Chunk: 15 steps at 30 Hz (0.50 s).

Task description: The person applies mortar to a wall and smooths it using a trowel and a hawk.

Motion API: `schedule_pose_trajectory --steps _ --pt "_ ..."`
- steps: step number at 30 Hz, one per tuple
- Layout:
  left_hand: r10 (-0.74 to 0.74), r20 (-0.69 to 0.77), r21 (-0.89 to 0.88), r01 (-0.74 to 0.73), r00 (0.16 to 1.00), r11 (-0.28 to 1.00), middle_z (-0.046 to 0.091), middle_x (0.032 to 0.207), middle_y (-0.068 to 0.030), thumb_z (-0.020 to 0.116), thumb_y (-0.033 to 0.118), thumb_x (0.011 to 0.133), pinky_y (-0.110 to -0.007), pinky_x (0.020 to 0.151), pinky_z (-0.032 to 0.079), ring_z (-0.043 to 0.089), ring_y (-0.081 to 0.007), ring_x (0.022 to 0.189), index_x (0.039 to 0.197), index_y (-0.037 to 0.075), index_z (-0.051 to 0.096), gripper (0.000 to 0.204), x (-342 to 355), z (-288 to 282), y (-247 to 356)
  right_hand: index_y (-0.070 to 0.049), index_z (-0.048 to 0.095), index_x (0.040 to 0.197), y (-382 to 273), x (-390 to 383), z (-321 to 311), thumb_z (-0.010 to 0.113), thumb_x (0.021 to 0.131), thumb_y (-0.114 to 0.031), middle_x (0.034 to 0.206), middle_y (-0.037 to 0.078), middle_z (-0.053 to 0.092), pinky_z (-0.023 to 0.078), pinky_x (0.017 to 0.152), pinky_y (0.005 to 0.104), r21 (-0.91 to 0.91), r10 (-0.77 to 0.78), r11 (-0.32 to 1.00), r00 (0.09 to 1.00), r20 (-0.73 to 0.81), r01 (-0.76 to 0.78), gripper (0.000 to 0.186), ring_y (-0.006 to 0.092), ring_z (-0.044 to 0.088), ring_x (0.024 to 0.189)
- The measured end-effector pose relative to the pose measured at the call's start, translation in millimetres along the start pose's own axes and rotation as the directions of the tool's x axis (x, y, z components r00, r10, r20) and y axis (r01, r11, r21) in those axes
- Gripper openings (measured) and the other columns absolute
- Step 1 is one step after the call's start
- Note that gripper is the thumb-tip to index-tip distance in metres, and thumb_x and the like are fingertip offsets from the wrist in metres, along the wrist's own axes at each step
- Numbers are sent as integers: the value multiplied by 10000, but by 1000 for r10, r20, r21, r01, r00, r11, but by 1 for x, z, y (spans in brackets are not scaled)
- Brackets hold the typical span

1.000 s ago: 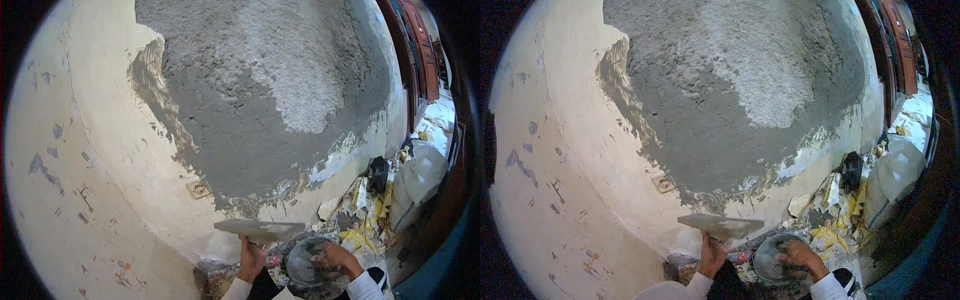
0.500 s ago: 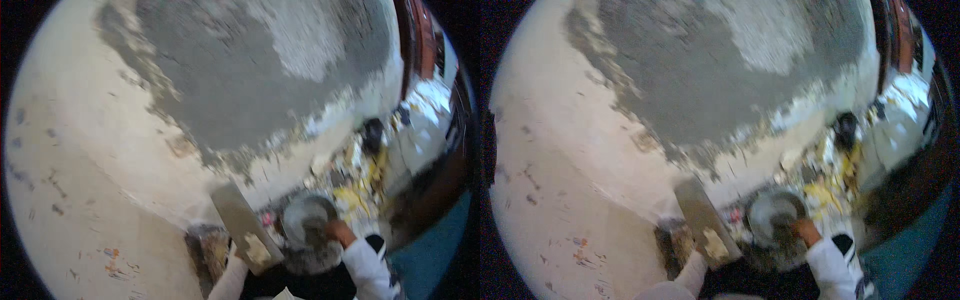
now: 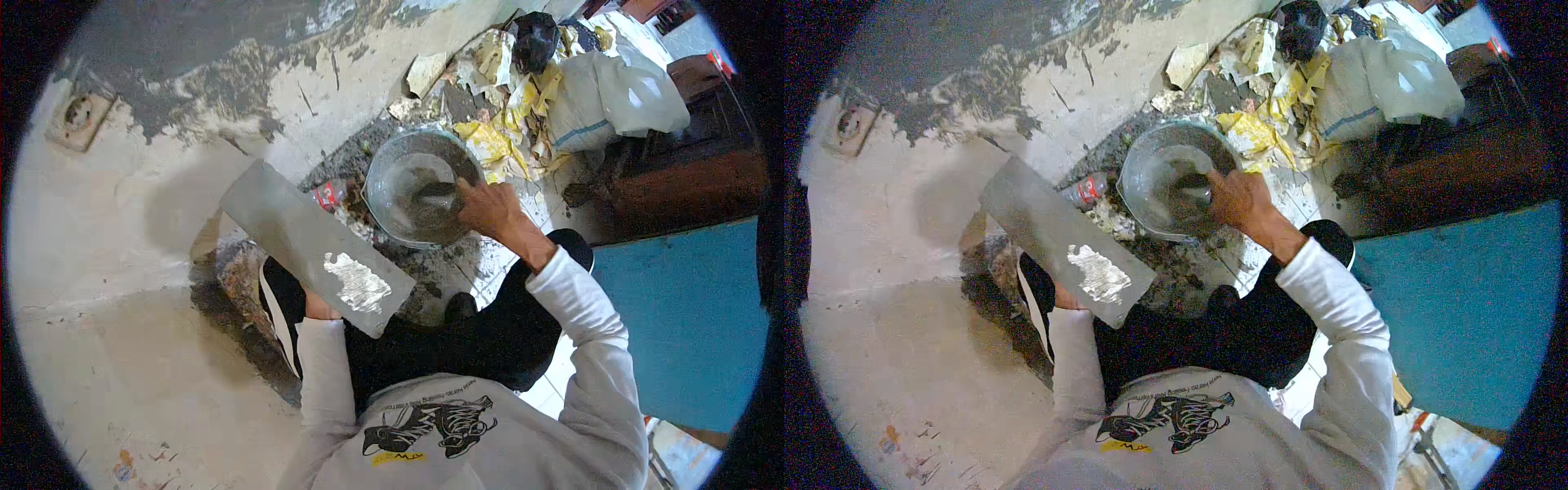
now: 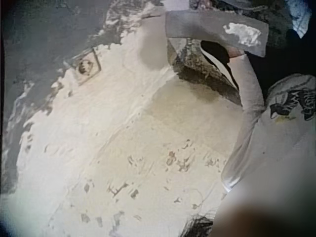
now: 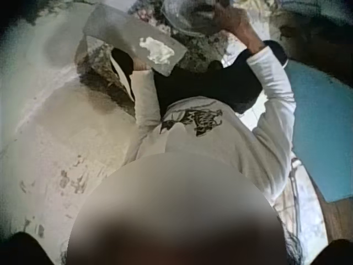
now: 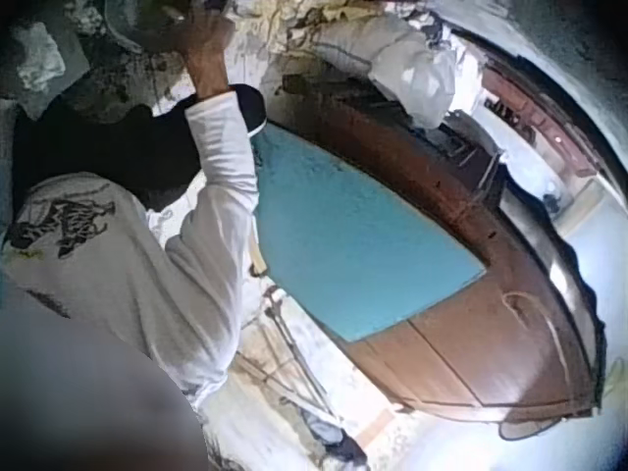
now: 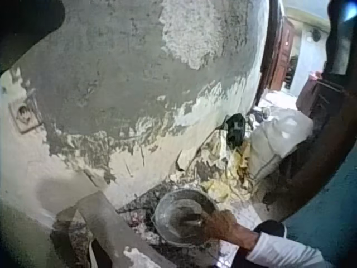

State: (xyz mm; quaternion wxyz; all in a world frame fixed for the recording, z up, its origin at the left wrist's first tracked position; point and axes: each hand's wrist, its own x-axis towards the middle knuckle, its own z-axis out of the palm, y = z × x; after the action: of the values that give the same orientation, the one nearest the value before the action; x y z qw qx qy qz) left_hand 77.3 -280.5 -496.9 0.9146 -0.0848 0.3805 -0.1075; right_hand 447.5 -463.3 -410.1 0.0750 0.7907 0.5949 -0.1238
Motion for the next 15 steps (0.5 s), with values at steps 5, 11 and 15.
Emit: schedule_pose_trajectory --steps 5,11,15 --pt "831 154 -100 -828 535 552 581 1355 -68 459 395 1102 -413 1065 489 567 -251 1235 1456 90 489 468 37 20 -45 -104 597 1272 22 0 5 632 890 -151 917 137 688 531 581 458 -188 -63 982 954 -294 7 387 333 709 712" --pt "917 151 67 -929 369 363 622 1275 -76 526 261 1086 -380 947 554 631 -235 1121 1414 59 518 385 40 35 -42 -74 619 1094 14 49 17 639 872 -164 897 83 667 507 638 350 -556 -281 827 916 -287 80 240 231 675 807" --pt "973 162 363 -927 166 98 641 1233 -79 557 177 1065 -368 878 582 657 -234 1056 1364 46 553 326 47 33 -42 -60 643 1009 18 42 24 630 887 -169 892 139 701 566 642 405 -407 -238 898 963 -127 168 164 284 716 793"
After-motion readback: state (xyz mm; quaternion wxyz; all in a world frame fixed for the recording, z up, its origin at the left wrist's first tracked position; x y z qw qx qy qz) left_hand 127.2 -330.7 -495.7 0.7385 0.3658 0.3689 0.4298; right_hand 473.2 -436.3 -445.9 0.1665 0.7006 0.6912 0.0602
